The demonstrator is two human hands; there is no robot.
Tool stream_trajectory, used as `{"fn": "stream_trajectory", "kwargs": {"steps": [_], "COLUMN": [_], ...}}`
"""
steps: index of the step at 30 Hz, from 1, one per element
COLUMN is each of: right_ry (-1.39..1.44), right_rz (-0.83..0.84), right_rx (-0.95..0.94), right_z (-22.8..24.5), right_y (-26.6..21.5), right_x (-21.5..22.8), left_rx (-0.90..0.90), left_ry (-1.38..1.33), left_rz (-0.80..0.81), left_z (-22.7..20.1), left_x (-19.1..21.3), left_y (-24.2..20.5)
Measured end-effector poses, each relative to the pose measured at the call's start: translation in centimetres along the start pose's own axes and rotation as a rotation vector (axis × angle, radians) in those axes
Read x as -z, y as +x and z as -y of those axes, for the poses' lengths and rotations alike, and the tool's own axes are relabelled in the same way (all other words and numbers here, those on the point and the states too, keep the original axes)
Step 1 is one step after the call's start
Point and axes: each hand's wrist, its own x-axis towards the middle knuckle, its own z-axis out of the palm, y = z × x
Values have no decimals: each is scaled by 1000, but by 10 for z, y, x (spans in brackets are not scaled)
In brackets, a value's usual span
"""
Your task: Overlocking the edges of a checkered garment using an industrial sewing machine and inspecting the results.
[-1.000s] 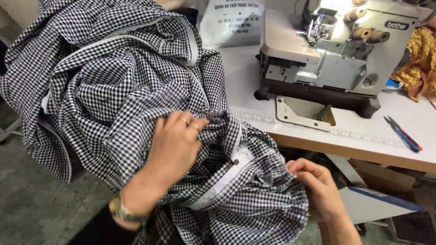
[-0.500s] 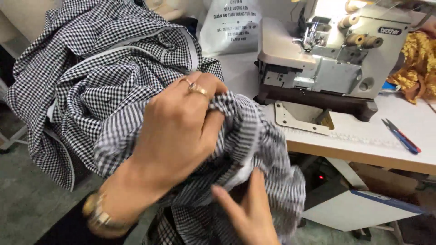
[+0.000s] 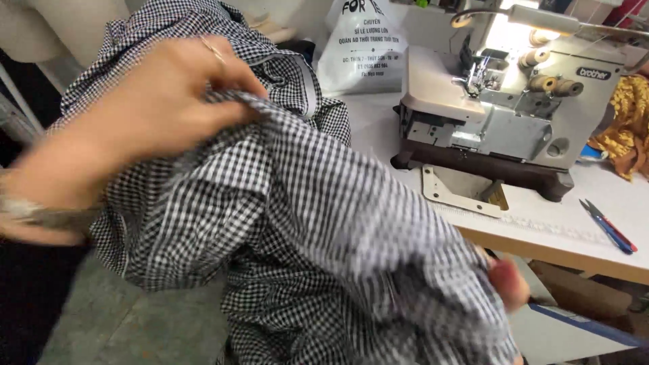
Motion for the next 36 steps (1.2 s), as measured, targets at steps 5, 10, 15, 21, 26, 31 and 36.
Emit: {"fn": "stream_trajectory", "kwargs": {"steps": [5, 10, 15, 21, 26, 31, 36], "right_ry": [597, 813, 965, 959, 939, 913, -138], "right_rz": [24, 4, -75, 44, 162, 277, -518], "right_rx": [-6, 36, 18, 110, 193, 283, -112], "right_z": [19, 12, 17, 26, 33, 45, 56], "right_y": [8, 11, 9, 1, -3, -3, 21], "right_x": [-2, 8, -4, -39, -60, -40, 67], "left_rx": [-37, -240, -180, -197, -8, -139, -5], "left_ry": [109, 39, -575, -440, -688, -869, -1222], "left_rz": [-20, -456, 141, -318, 361, -20, 137], "left_z": [6, -56, -128, -62, -97, -100, -45], "left_x": [-65, -60, -107, -150, -110, -155, -103], "left_y": [2, -37, -93, -56, -30, -21, -2]}}
